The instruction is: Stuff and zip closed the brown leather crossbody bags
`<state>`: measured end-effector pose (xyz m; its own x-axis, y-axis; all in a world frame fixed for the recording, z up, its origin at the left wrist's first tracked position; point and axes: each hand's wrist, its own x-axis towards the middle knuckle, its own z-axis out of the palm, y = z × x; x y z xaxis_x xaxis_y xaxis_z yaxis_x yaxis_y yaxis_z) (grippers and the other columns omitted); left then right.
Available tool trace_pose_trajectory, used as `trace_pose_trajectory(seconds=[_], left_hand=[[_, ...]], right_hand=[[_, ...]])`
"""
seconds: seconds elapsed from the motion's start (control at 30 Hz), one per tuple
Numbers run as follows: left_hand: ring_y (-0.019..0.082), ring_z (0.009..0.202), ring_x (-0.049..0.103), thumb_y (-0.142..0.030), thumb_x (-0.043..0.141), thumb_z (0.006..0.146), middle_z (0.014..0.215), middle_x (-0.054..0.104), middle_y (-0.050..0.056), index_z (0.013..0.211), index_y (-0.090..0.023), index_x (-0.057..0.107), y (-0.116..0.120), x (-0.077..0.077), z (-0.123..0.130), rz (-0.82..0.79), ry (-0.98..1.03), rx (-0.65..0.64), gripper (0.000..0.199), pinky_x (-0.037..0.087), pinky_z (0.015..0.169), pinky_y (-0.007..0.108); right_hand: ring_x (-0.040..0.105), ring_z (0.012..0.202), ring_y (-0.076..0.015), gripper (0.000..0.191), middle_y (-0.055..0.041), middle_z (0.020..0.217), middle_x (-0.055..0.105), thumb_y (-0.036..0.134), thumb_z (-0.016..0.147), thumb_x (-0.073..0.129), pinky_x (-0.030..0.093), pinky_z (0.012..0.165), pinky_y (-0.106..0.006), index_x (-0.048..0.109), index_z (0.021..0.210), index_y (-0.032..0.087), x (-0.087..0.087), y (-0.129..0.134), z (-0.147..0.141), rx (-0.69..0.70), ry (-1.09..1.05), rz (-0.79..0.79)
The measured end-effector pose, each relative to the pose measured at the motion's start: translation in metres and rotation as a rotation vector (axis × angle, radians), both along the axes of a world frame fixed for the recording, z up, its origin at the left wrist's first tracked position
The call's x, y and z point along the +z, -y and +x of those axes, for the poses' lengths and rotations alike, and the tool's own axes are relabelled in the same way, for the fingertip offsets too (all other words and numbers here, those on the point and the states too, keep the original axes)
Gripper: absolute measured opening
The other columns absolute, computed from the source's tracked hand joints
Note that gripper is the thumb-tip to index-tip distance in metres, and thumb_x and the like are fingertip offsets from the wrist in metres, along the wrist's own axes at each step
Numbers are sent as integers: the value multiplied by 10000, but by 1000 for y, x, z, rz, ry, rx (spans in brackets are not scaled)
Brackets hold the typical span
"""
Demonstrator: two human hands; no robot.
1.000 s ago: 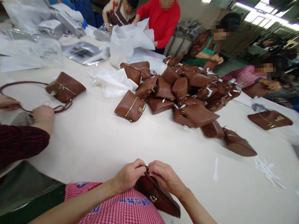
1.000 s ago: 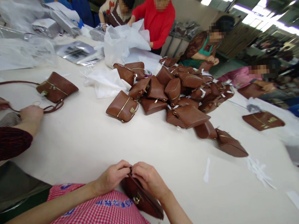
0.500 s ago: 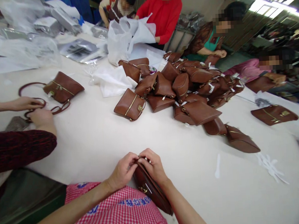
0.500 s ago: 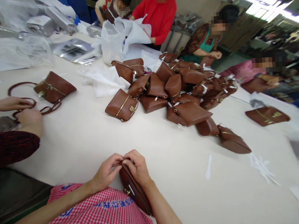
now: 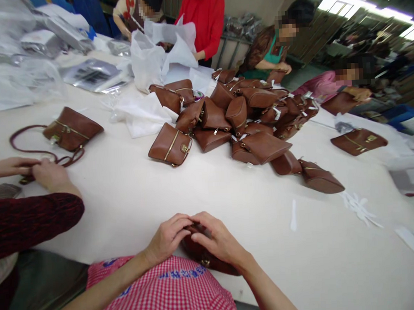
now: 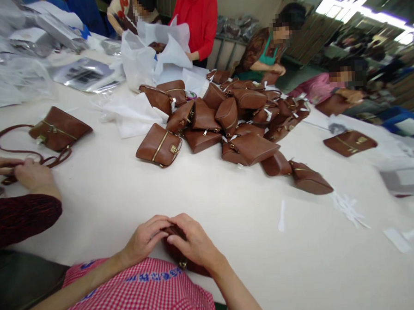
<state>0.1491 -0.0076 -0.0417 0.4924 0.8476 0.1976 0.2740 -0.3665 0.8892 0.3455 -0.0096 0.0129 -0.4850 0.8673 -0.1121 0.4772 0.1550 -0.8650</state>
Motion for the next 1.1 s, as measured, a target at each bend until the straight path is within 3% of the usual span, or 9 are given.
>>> trace_pose_trajectory(seconds=[0.1, 0.23, 0.4, 0.5, 0.6, 0.7, 0.83, 0.93, 1.1], left_hand=[[173, 1063, 629, -174, 455, 925, 1130, 674, 86, 1093, -193, 623, 0, 0, 3, 49, -23, 12, 239, 538, 959, 334], [164, 1069, 642, -183, 442, 931, 1140, 689, 67, 1080, -205, 630, -1, 3, 6, 43, -49, -14, 242, 533, 973, 320], [157, 999, 670, -201, 457, 923, 1068, 712, 47, 1131, -217, 575, -1, 1, 4, -60, -64, 39, 240, 554, 922, 312], [160, 985, 683, -181, 466, 903, 1072, 716, 56, 1210, -208, 485, -1, 0, 4, -125, -47, 31, 308, 566, 895, 319], [163, 948, 686, -196, 471, 895, 1016, 717, 48, 1122, -209, 517, -2, 1, 3, -160, -67, 42, 232, 567, 871, 320], [161, 887, 685, -230, 502, 880, 943, 705, 26, 1039, -213, 533, -2, 3, 2, -203, -79, 56, 163, 567, 844, 313], [173, 895, 671, -238, 567, 838, 969, 684, 31, 1059, -209, 540, 0, 5, 0, -212, -74, 18, 225, 564, 838, 318], [166, 889, 655, -210, 544, 851, 964, 669, 30, 1042, -208, 554, 2, 6, 0, -196, -76, -31, 192, 557, 836, 309], [172, 945, 618, -182, 520, 875, 1025, 642, 59, 1048, -196, 536, 1, 10, 2, -61, -60, -88, 175, 530, 871, 317]], right_hand=[[569, 984, -215, 501, -59, 1064, 610, 118, 782, 665, 489, 888, -373, 524, 1251, 228, 8, 6, 5, 19, 188, 31], [590, 900, -188, 280, -44, 966, 617, 58, 850, 541, 515, 841, -340, 591, 1082, 206, 8, 3, 7, 38, 240, 72], [584, 1000, -200, 309, -91, 1114, 598, 44, 880, 449, 527, 878, -354, 516, 1147, 184, -12, 2, 1, 63, 230, 282], [591, 917, -220, 344, -112, 1026, 635, 83, 915, 414, 537, 797, -363, 449, 1253, 136, -24, 5, -3, 44, 315, 419], [586, 822, -231, 260, -104, 911, 651, 124, 929, 437, 518, 730, -361, 526, 1174, 124, -26, 5, -6, 89, 425, 477], [576, 801, -216, 194, -82, 876, 636, 122, 924, 434, 485, 708, -334, 607, 1000, 167, -21, 0, -6, 65, 427, 348], [555, 816, -171, 207, -21, 856, 628, 69, 837, 480, 440, 753, -297, 629, 877, 206, -8, -14, 1, -72, 159, -61], [509, 660, -130, 147, 38, 681, 582, 97, 768, 534, 411, 622, -240, 635, 745, 202, -2, -25, 8, -2, 6, -335], [388, 519, -94, 225, 68, 529, 429, 195, 819, 477, 343, 500, -207, 541, 603, 181, -9, -31, 6, -10, -45, -462]])
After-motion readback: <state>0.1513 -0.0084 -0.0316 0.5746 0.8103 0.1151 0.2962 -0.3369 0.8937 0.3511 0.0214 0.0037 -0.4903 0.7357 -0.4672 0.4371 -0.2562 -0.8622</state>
